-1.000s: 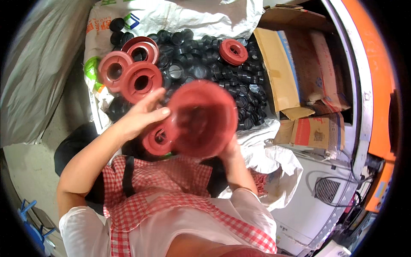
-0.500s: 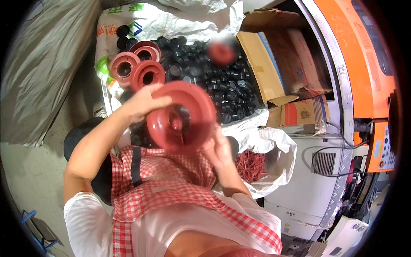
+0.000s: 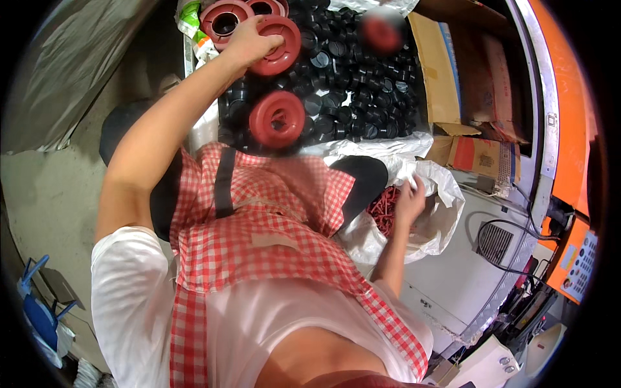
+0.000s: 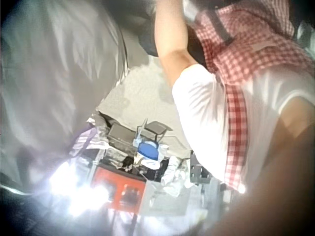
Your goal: The person picks up red plastic parts from a pile, rotates them by hand, and places them into a large white bag.
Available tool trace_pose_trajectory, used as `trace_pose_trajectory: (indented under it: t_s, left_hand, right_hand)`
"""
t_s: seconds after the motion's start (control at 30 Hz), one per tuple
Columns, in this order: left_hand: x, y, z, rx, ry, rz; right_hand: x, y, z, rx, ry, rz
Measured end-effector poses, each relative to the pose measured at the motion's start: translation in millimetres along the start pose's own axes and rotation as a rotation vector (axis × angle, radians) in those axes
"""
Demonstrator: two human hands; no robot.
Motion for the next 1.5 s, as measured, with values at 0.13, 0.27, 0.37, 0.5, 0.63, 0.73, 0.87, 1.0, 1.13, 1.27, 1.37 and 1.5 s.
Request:
trace_pose_trajectory:
  t_s: [0.13,0.27,0.37,0.5,0.63,0.73,0.87,1.0,1.13,1.27,1.37,1.5]
  left_hand:
    - [-17.7,-3.1,18.9,-0.104,-0.017,0.213]
    - [-19.1,-22.5,20.7,-0.102,0.310,0.234]
    - [-17.8,-32.1,-1.9,-0.113,0.457,0.557]
    - [-17.0,-44.5,0.4,-0.158,0.584,0.622]
    - [-19.8,-48.2,2.9,-0.196,0.584,0.609]
    - [-16.3,-45.3,-14.6,0.050,0.126,0.664]
    - [-22.0,-57.0,-28.8,0.314,-0.536,0.806]
    - [-23.7,-78.9,-33.2,0.442,-0.765,0.831]
    - [-19.9,-80.6,-34.3,0.384,-0.733,0.739]
    - [-18.4,-75.7,-23.6,0.350,-0.646,0.670]
    - [-16.4,-69.8,-43.4,0.331,-0.723,0.636]
    - [3.7,-52.6,-45.0,0.322,-0.734,0.431]
  right_hand:
    - [-161.2,2.1,99.7,-0.101,0.300,0.785]
    - [-278.1,-6.8,93.5,-0.398,0.279,0.913]
    - [-342.3,-9.2,22.6,-0.224,0.377,0.891]
    - [-304.8,-10.5,56.0,-0.201,0.260,0.864]
    - [-217.7,-0.1,133.1,-0.184,0.618,0.817]
    - [-161.3,16.3,155.7,-0.177,0.860,0.812]
    - [-140.9,-9.3,161.5,-0.446,1.698,0.903]
    - [-127.1,-22.0,196.5,-0.298,1.912,1.024]
    - [-116.0,-28.8,195.7,-0.182,1.684,1.022]
    - [-105.3,-41.1,201.6,-0.448,1.677,0.821]
    - [-103.6,-35.0,138.6,-0.501,1.603,0.676]
    - [-32.8,-28.8,85.5,-0.094,0.695,0.124]
Point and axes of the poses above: each hand's wrist, its own y-axis towards the middle knuckle, its own x-axis out of the back of the hand, z = x × y, the point moved 1 cm from there along y, towards the middle knuckle, and after that the axes turned 5 degrees about y, right-handed, at the moved point
